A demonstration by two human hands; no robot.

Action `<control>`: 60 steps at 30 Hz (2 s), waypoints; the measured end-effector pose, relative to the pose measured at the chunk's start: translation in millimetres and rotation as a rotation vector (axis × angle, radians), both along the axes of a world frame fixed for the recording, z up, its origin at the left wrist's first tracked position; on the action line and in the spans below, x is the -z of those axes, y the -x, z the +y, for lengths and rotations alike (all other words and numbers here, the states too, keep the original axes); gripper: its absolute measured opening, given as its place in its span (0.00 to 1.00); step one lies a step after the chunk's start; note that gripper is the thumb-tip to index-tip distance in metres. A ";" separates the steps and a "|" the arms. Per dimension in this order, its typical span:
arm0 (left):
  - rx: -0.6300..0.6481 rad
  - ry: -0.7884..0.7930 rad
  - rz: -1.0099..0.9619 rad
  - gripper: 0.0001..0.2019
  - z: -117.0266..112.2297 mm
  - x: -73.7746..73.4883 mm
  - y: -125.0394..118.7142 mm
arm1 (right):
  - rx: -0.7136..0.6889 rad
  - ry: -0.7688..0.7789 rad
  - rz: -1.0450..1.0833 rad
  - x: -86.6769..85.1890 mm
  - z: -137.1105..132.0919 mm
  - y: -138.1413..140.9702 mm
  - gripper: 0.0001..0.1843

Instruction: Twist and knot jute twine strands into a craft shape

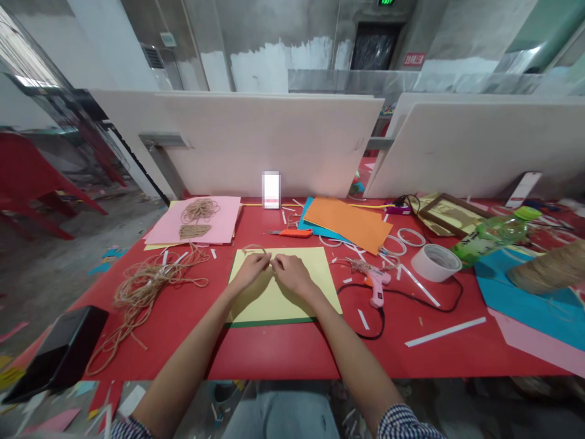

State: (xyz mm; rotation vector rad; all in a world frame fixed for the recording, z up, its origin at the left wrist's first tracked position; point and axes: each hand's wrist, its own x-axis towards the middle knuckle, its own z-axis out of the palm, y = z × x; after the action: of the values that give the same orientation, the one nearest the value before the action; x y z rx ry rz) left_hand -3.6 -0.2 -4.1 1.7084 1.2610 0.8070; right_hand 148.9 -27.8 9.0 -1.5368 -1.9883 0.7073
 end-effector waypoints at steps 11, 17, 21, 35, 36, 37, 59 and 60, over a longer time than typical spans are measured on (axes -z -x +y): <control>0.035 0.253 -0.464 0.26 -1.9 -3.4 2.0 | -0.049 0.074 0.419 -4.2 2.0 -3.4 0.15; 0.006 -0.019 -0.116 0.18 1.2 -2.4 4.4 | 0.127 -0.073 -0.024 -8.1 1.4 -10.9 0.13; -0.024 -0.082 0.095 0.17 2.7 1.0 2.7 | 0.191 -0.199 -0.224 -11.4 -1.2 -9.9 0.16; -0.198 0.037 -0.245 0.18 4.2 4.5 -0.8 | 0.048 -0.181 -0.215 -2.8 -24.7 27.6 0.14; -0.194 -0.017 -0.181 0.17 4.2 3.7 -0.9 | 0.094 -0.212 -0.118 -1.5 -23.3 26.1 0.13; -0.177 -0.057 -0.122 0.17 4.0 2.9 -0.9 | 0.143 -0.221 -0.009 0.0 -21.5 24.6 0.13; 0.134 -0.226 0.603 0.14 -11.4 -8.5 -0.8 | -0.088 0.015 -0.085 -0.2 2.3 -8.9 0.09; 0.128 -0.234 0.582 0.13 -11.7 -7.8 -0.5 | -0.096 -0.003 -0.094 -1.0 2.0 -9.2 0.09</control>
State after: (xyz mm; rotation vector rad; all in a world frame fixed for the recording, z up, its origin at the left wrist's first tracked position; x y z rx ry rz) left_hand -3.1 -11.9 3.7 2.2938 1.4509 0.3985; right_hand 158.1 -25.8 10.0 -1.5056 -2.1436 0.6810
